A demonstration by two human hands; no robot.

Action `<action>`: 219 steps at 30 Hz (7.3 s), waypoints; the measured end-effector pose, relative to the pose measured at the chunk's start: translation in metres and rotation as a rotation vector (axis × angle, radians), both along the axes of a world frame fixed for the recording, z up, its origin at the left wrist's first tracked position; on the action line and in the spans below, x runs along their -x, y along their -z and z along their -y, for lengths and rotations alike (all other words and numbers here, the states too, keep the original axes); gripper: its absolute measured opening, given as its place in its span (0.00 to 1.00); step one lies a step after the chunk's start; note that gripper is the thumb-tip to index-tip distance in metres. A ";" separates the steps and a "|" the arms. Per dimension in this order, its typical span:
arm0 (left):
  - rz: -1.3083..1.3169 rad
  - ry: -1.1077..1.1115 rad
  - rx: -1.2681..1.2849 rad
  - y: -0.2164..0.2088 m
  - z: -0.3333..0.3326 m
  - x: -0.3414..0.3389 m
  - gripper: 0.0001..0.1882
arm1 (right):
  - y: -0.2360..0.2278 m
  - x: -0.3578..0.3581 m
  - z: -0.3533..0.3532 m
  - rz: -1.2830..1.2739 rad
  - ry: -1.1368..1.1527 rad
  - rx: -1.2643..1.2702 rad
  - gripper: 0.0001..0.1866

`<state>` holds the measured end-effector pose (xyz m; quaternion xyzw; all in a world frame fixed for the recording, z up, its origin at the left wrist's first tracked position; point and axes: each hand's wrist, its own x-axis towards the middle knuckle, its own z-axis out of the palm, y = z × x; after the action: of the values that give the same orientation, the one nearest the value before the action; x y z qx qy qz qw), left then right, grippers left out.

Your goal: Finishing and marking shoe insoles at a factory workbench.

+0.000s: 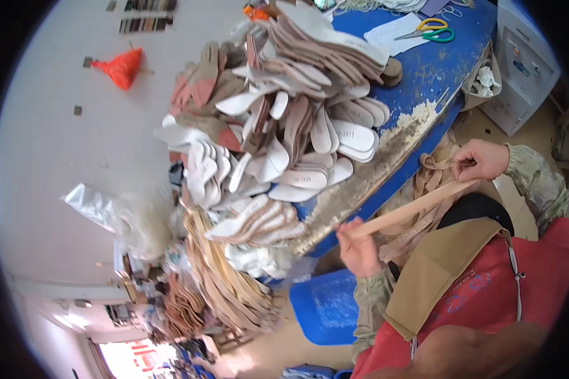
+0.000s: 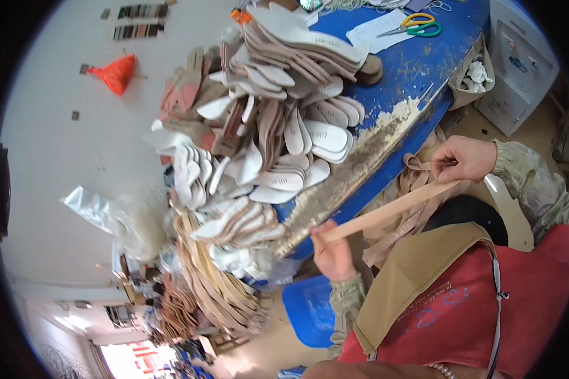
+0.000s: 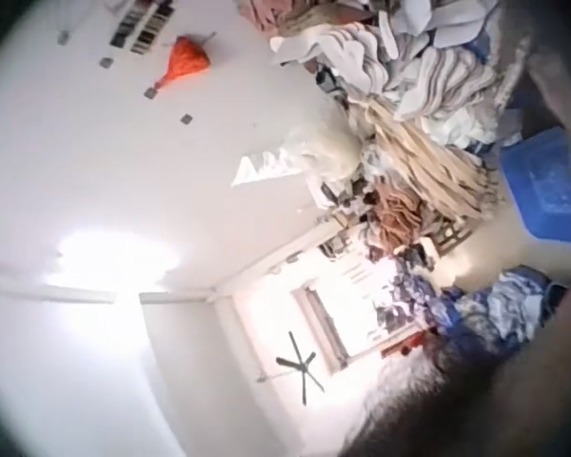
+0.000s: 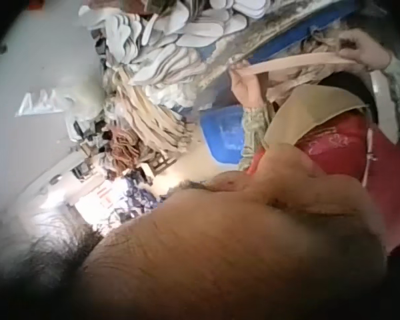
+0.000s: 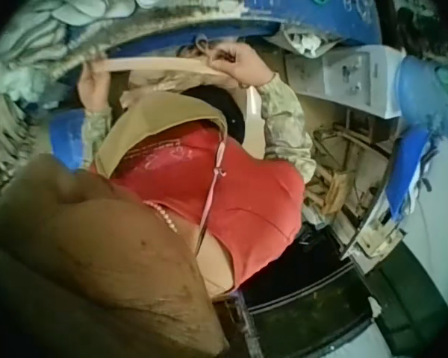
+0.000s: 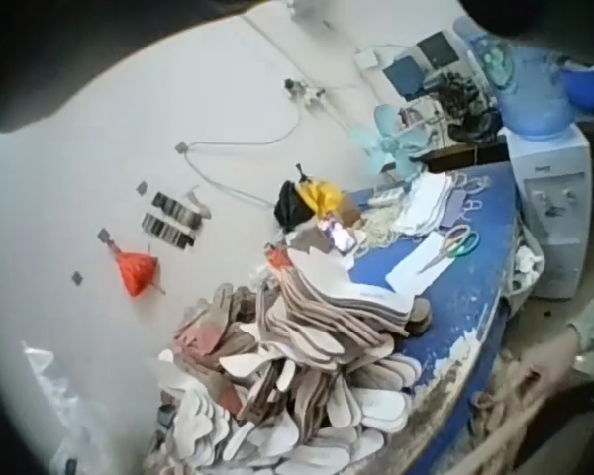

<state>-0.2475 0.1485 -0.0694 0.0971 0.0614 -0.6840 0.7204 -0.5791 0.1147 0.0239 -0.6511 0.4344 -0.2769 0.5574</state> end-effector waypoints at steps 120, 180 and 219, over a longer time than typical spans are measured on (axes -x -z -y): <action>0.930 -0.361 0.118 0.050 0.058 -0.183 0.16 | 0.029 -0.351 0.095 0.062 -0.142 0.064 0.02; 2.218 -0.462 0.432 0.001 0.061 -0.181 0.05 | 0.071 -0.309 0.097 -0.191 -0.109 0.394 0.06; 2.555 0.250 0.699 -0.053 0.077 -0.076 0.13 | 0.053 -0.216 0.058 -0.651 0.050 0.649 0.07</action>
<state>-0.1719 0.0710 -0.0162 0.4828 -0.8407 -0.1537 0.1914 -0.3634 0.0571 -0.0286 -0.8345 0.4932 -0.1927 0.1523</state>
